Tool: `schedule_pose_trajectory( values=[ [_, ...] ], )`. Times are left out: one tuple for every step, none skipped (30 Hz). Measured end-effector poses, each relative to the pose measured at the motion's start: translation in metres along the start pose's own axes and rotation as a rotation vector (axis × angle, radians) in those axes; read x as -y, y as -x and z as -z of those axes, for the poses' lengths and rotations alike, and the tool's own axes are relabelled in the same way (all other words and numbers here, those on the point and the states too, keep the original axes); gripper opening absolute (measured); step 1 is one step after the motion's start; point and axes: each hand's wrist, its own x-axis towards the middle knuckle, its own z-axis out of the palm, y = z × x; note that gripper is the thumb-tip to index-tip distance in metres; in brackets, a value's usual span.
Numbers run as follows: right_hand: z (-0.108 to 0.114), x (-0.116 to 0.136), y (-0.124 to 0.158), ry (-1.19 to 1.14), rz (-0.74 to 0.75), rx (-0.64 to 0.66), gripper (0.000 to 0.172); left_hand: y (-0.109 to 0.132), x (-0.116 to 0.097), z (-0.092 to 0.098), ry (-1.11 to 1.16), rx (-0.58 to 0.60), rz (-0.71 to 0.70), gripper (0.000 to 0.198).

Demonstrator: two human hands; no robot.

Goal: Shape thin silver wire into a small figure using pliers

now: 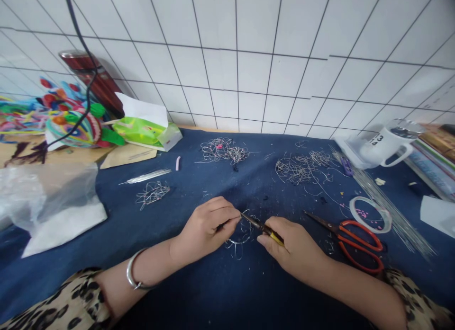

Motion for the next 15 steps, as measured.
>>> schedule_pose_trajectory(
  values=[
    [0.000, 0.000, 0.000, 0.000, 0.003, -0.003, 0.020, -0.001, 0.000, 0.000, 0.015, -0.004, 0.007, 0.015],
    [0.000, -0.001, -0.001, 0.001, 0.013, -0.007, 0.020, -0.001, 0.000, 0.000, 0.030, -0.008, 0.016, 0.014],
    [0.001, -0.001, -0.001, 0.003, 0.027, -0.010, 0.020, -0.001, 0.000, 0.001, 0.044, -0.012, 0.026, 0.014],
    [0.001, -0.002, -0.001, 0.007, 0.044, -0.016, 0.020, -0.001, 0.000, 0.001, 0.058, -0.014, 0.037, 0.014],
    [0.001, -0.003, -0.001, 0.012, 0.062, -0.024, 0.019, -0.001, 0.000, 0.001, 0.071, -0.014, 0.051, 0.014],
    [0.001, -0.004, -0.002, 0.019, 0.081, -0.033, 0.019, -0.001, 0.000, 0.001, 0.086, -0.012, 0.064, 0.015],
    [0.001, -0.005, -0.002, 0.029, 0.101, -0.044, 0.018, 0.000, 0.000, 0.001, 0.101, -0.011, 0.077, 0.015],
    [0.000, -0.006, -0.002, 0.041, 0.121, -0.055, 0.018, 0.000, 0.000, 0.001, 0.116, -0.010, 0.089, 0.015],
    [0.000, -0.007, -0.002, 0.058, 0.142, -0.070, 0.017, 0.000, 0.000, 0.001, 0.128, -0.008, 0.103, 0.015],
    [-0.001, -0.009, -0.002, 0.080, 0.164, -0.087, 0.017, 0.000, -0.001, 0.001, 0.139, -0.005, 0.117, 0.014],
    [-0.002, -0.010, -0.003, 0.105, 0.185, -0.109, 0.017, 0.000, -0.001, 0.002, 0.148, 0.000, 0.130, 0.014],
    [-0.003, -0.010, -0.003, 0.133, 0.204, -0.132, 0.017, -0.001, -0.002, 0.002, 0.157, 0.006, 0.142, 0.014],
    [-0.004, -0.011, -0.003, 0.163, 0.221, -0.154, 0.017, -0.001, -0.003, 0.003, 0.165, 0.012, 0.152, 0.013],
    [-0.005, -0.011, -0.004, 0.195, 0.236, -0.174, 0.017, -0.002, -0.004, 0.003, 0.175, 0.019, 0.160, 0.013],
    [-0.005, -0.011, -0.004, 0.230, 0.251, -0.189, 0.017, -0.002, -0.005, 0.004, 0.184, 0.022, 0.167, 0.013]
  ],
)
